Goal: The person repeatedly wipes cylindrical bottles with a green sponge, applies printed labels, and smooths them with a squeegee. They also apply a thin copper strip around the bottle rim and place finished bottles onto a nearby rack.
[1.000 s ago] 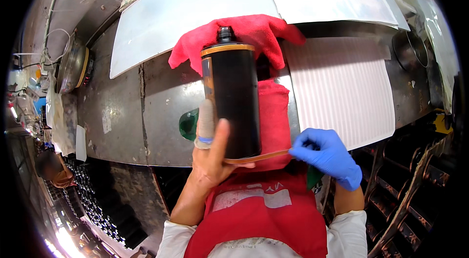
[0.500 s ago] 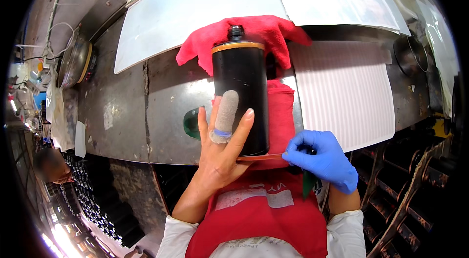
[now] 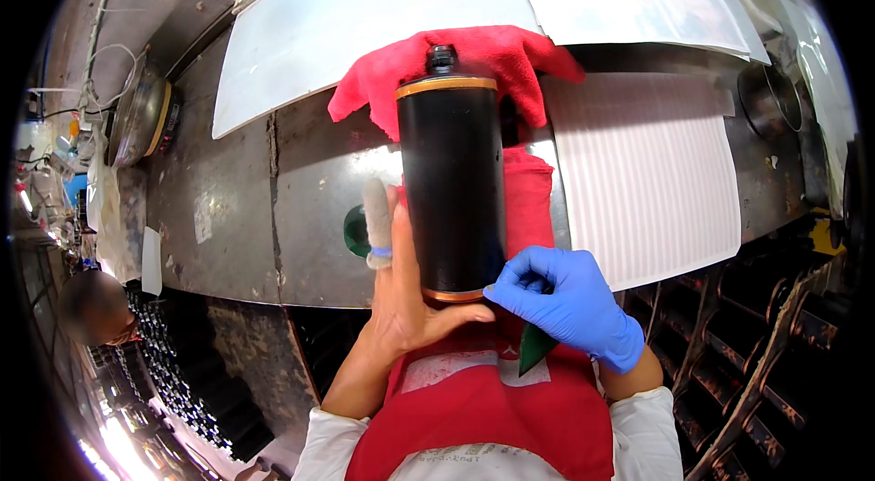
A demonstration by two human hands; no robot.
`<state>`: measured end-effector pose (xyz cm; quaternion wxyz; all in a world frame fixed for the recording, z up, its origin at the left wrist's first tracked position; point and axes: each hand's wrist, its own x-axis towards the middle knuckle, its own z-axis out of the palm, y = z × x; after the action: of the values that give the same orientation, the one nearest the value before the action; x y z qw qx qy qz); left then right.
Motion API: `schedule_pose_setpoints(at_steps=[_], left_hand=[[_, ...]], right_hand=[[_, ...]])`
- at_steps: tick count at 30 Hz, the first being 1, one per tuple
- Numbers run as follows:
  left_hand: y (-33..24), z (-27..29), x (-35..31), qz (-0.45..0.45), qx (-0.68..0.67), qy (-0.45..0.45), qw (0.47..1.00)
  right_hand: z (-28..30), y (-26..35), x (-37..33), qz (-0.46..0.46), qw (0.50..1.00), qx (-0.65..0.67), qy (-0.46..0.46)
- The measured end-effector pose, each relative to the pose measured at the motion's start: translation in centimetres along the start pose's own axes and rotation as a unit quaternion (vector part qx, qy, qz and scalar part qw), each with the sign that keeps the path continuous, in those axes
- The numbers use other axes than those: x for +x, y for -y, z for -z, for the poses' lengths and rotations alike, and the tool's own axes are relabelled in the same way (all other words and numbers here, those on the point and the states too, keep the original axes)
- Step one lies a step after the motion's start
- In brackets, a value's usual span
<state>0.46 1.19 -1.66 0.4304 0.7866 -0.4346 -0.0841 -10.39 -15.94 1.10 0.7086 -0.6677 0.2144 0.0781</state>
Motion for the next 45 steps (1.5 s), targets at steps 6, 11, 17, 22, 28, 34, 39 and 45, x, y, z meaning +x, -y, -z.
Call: schedule_pose_setpoints(at_steps=[6,11,17,22,28,34,39,45], left_hand=[[-1.2,0.1,1.8,-0.087,0.119,0.032,0.989],[0.8,0.0,0.1,-0.024,-0.073,0.025,0.997],[-0.2,1.3,-0.5,0.083,-0.224,0.051,0.970],[-3.4,-0.4,0.5,0.123,-0.256,-0.019,0.958],[-4.3,-1.3,1.3,0.080,-0.091,-0.038,0.992],[-3.8,-0.7,1.3,0.092,-0.047,0.027,0.994],[-4.0,0.6,0.8,0.020,0.106,0.045,0.993],[-4.0,-0.3,2.9,-0.091,0.216,0.082,0.969]], right_hand=[[0.7,-0.3,0.4,-0.036,0.999,0.022,-0.022],[2.0,-1.7,0.3,-0.054,0.989,0.123,-0.067],[4.8,-5.5,1.2,-0.046,0.890,0.451,-0.041],[4.1,-4.7,-0.8,-0.030,0.895,0.433,-0.101],[1.8,-2.4,-3.1,0.098,0.937,0.171,-0.287],[-3.1,-1.0,-4.3,0.216,0.957,-0.002,-0.195],[-1.4,-6.1,-3.7,0.117,0.953,0.070,-0.272],[-3.5,-1.9,-4.4,0.207,0.954,-0.037,-0.215]])
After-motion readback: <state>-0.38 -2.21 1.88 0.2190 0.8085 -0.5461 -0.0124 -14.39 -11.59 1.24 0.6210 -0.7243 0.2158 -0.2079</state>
